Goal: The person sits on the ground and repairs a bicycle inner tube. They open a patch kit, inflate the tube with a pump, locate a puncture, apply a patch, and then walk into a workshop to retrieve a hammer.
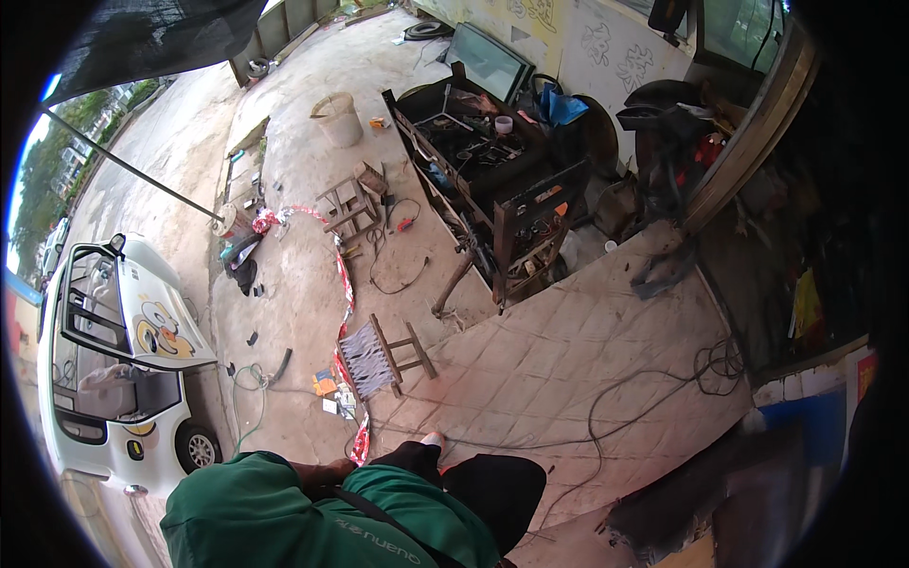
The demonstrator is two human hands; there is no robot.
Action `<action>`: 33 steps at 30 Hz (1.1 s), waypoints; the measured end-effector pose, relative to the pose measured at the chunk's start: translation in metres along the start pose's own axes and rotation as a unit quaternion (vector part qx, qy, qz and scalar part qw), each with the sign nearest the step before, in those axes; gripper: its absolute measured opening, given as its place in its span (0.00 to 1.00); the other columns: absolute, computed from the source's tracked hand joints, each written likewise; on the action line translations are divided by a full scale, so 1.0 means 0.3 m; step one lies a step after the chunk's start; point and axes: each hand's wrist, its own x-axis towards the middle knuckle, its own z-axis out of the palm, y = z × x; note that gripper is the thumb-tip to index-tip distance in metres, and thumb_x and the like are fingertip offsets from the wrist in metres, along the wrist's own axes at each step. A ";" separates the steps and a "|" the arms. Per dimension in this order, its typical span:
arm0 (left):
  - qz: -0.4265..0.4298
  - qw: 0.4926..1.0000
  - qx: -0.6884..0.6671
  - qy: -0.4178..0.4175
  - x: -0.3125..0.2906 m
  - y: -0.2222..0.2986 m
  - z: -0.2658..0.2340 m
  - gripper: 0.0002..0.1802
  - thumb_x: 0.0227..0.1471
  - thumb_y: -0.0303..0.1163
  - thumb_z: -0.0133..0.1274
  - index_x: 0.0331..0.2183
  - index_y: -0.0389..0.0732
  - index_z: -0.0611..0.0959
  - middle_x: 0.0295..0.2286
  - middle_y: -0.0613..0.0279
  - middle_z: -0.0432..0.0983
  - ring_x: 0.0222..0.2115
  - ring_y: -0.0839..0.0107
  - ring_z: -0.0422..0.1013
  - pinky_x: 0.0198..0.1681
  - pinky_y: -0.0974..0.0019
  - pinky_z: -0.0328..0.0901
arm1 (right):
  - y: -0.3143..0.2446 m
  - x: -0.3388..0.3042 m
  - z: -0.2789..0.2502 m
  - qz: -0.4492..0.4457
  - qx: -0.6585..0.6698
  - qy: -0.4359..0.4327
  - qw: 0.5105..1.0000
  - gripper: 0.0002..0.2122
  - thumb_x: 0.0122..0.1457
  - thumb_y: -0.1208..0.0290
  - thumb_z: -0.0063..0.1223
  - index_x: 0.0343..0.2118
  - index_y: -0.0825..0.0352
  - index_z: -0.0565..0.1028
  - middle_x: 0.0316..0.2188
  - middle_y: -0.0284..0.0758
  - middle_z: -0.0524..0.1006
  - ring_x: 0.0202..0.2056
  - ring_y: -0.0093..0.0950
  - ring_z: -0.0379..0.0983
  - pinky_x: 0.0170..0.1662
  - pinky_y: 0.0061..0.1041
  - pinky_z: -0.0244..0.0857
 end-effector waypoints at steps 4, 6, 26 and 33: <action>0.086 0.993 0.085 0.017 0.058 0.166 -0.074 0.24 0.55 0.50 0.57 0.44 0.42 0.89 0.41 0.45 0.84 0.45 0.49 0.80 0.45 0.49 0.74 | -0.223 0.065 -0.062 0.004 -0.033 -0.011 0.999 0.06 0.66 0.68 0.58 0.40 0.65 0.79 0.29 0.35 0.79 0.27 0.29 0.76 0.28 0.28 0.71; 0.087 0.989 0.120 -0.008 0.054 0.328 -0.146 0.26 0.56 0.52 0.56 0.47 0.42 0.88 0.44 0.46 0.84 0.46 0.50 0.80 0.48 0.49 0.73 | -0.330 0.078 -0.131 0.004 -0.045 -0.012 0.999 0.06 0.66 0.68 0.58 0.40 0.65 0.80 0.29 0.35 0.79 0.28 0.29 0.77 0.29 0.28 0.72; -0.032 0.994 0.062 0.086 0.024 1.445 -0.659 0.26 0.56 0.52 0.57 0.47 0.43 0.89 0.46 0.45 0.84 0.49 0.49 0.80 0.52 0.49 0.72 | -1.688 0.159 -0.532 -0.026 0.194 0.008 0.981 0.07 0.64 0.70 0.57 0.39 0.67 0.75 0.28 0.36 0.78 0.22 0.26 0.73 0.22 0.25 0.63; 0.028 0.987 0.146 0.066 0.217 1.986 -0.945 0.26 0.55 0.51 0.57 0.46 0.41 0.89 0.43 0.46 0.85 0.46 0.51 0.81 0.50 0.51 0.73 | -1.945 -0.002 -0.567 0.042 0.187 0.079 0.978 0.05 0.63 0.72 0.54 0.30 0.64 0.72 0.22 0.34 0.73 0.18 0.25 0.67 0.18 0.25 0.59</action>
